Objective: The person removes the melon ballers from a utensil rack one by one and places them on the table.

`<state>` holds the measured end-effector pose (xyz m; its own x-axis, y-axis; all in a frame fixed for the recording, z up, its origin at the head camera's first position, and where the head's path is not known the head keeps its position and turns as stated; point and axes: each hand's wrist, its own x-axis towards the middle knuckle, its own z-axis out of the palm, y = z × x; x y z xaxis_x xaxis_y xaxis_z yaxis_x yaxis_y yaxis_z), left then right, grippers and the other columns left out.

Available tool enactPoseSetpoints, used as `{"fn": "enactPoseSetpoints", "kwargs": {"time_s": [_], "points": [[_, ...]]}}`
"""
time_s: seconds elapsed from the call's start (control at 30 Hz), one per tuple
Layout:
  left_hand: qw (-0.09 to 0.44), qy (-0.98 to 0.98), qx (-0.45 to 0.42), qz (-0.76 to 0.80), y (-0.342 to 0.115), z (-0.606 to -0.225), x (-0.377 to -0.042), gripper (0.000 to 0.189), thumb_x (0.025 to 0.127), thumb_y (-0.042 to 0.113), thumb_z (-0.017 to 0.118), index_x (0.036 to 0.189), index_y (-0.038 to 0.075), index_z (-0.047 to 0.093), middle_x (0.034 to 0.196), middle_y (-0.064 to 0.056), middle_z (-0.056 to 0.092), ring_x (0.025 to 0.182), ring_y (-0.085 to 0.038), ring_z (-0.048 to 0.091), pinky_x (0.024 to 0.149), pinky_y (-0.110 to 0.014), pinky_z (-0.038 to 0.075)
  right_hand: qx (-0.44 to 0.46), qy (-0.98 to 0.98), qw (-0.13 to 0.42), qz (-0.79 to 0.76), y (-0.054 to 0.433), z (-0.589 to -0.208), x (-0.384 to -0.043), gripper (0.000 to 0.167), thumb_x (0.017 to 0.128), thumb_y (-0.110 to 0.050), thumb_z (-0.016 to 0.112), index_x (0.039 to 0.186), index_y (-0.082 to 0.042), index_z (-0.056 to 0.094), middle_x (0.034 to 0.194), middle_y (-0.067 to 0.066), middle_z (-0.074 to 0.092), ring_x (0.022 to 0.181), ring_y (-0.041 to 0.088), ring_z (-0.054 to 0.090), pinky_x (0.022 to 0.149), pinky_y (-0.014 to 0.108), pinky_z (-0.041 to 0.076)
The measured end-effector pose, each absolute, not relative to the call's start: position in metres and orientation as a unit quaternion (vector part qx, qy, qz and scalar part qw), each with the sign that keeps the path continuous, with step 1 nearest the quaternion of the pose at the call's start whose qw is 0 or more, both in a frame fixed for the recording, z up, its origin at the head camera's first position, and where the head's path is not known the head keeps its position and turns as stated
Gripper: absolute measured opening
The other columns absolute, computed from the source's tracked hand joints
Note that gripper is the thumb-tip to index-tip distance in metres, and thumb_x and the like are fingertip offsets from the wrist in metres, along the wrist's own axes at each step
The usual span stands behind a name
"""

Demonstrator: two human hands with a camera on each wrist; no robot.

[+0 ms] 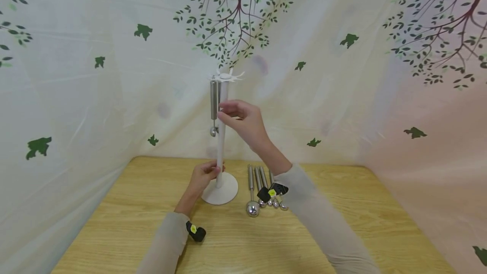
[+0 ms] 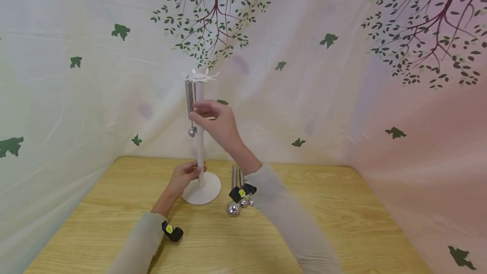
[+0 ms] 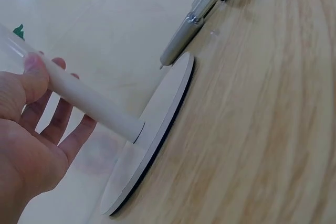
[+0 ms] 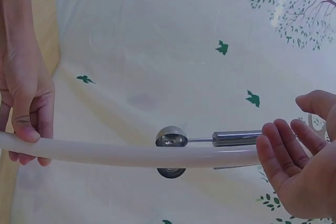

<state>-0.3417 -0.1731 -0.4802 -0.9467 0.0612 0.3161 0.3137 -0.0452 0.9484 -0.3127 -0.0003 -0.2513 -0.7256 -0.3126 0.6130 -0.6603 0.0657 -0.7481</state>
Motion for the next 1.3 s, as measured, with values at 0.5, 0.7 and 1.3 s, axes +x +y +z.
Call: {"fn": "enactPoseSetpoints", "kwargs": {"time_s": [0.5,0.7,1.3], "points": [[0.145,-0.692,-0.005,-0.707,-0.160,-0.477,-0.343,0.032,0.087,-0.006,0.074,0.118,-0.009,0.071,0.091,-0.005,0.079,0.077,-0.002,0.066,0.073,-0.015,0.056,0.315,-0.733,0.192,0.571,-0.008,-0.254,-0.311,0.029,0.091,-0.008,0.077,0.117,0.003,0.072,0.109,0.018,0.076,0.099,0.029,0.074,0.087,0.032,0.064],[0.147,-0.683,0.003,-0.716,-0.159,-0.475,-0.342,0.033,0.086,-0.007,0.075,0.118,-0.008,0.071,0.088,-0.001,0.078,0.078,-0.003,0.065,0.073,-0.016,0.055,0.314,-0.731,0.189,0.576,-0.008,-0.254,-0.316,0.031,0.090,-0.009,0.078,0.117,0.005,0.072,0.109,0.019,0.076,0.098,0.030,0.075,0.090,0.034,0.063],[0.145,-0.678,0.009,-0.721,-0.149,-0.476,-0.342,0.031,0.086,-0.008,0.075,0.117,-0.008,0.072,0.106,-0.017,0.078,0.083,-0.005,0.069,0.086,-0.029,0.063,0.295,-0.731,0.176,0.590,-0.010,-0.254,-0.325,0.028,0.090,-0.008,0.078,0.115,0.003,0.074,0.110,0.019,0.077,0.099,0.029,0.075,0.091,0.034,0.062]]}}
